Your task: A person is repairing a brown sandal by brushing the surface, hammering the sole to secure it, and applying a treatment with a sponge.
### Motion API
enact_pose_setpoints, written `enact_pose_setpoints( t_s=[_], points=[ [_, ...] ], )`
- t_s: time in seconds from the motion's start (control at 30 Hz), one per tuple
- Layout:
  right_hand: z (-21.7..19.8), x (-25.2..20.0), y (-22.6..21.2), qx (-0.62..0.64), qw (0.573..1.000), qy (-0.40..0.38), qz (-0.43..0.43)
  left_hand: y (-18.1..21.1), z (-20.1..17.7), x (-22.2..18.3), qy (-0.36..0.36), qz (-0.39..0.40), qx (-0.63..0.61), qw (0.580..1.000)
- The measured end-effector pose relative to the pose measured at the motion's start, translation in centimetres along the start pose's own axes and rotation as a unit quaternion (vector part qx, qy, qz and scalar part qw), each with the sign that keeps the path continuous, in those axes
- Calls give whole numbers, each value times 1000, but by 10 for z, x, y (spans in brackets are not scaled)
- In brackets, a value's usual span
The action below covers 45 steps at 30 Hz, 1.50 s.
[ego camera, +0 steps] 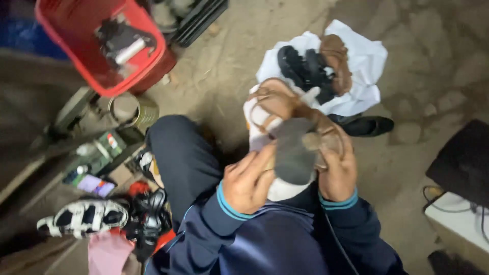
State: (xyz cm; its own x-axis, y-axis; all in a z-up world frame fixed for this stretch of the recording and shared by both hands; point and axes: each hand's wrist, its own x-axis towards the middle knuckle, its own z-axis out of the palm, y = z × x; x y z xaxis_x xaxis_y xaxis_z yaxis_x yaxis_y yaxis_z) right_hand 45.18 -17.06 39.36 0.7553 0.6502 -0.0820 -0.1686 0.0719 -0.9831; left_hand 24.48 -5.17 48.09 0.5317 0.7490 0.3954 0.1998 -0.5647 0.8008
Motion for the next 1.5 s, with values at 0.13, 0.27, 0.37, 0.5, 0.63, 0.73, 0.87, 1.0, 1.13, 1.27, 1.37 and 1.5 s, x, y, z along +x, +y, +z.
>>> enact_pose_setpoints(
  t_s=[0.13, 0.27, 0.37, 0.5, 0.63, 0.73, 0.87, 1.0, 1.13, 1.27, 1.37, 1.5],
  points=[
    [31, 1, -34, 10, 993, -7, 118, -19, 5, 1, 25, -20, 6, 999],
    [13, 6, -11, -27, 993, -9, 112, -16, 3, -17, 48, -13, -62, 997],
    [0, 14, -5, -46, 993, -27, 107, -32, 12, -8, 13, -76, -29, 997],
    [35, 29, -32, -196, 978, -63, 24, -22, 4, -11, 30, -62, -65, 996],
    [49, 33, -45, -266, 959, -100, 21, -47, 10, -24, 50, -45, -37, 997],
    [51, 34, -54, -340, 932, -121, 39, -20, 1, -15, 5, -80, -60, 995],
    [50, 30, -52, -384, 915, -112, 57, -6, 0, -6, -75, -170, -42, 982],
    [48, 30, -56, -391, 907, -107, 111, 1, -6, -15, -111, -187, -98, 971],
    [43, 29, -44, -387, 914, -125, 13, -15, 4, -36, -73, -148, -77, 983],
    [45, 31, -49, -368, 920, -123, 63, 16, -13, -13, -107, -157, -111, 976],
    [48, 30, -50, -350, 927, -132, -2, -11, 1, -51, -68, -134, -64, 987],
    [46, 34, -47, -346, 928, -142, -5, 4, -6, -16, -131, -230, -89, 960]
  ],
)
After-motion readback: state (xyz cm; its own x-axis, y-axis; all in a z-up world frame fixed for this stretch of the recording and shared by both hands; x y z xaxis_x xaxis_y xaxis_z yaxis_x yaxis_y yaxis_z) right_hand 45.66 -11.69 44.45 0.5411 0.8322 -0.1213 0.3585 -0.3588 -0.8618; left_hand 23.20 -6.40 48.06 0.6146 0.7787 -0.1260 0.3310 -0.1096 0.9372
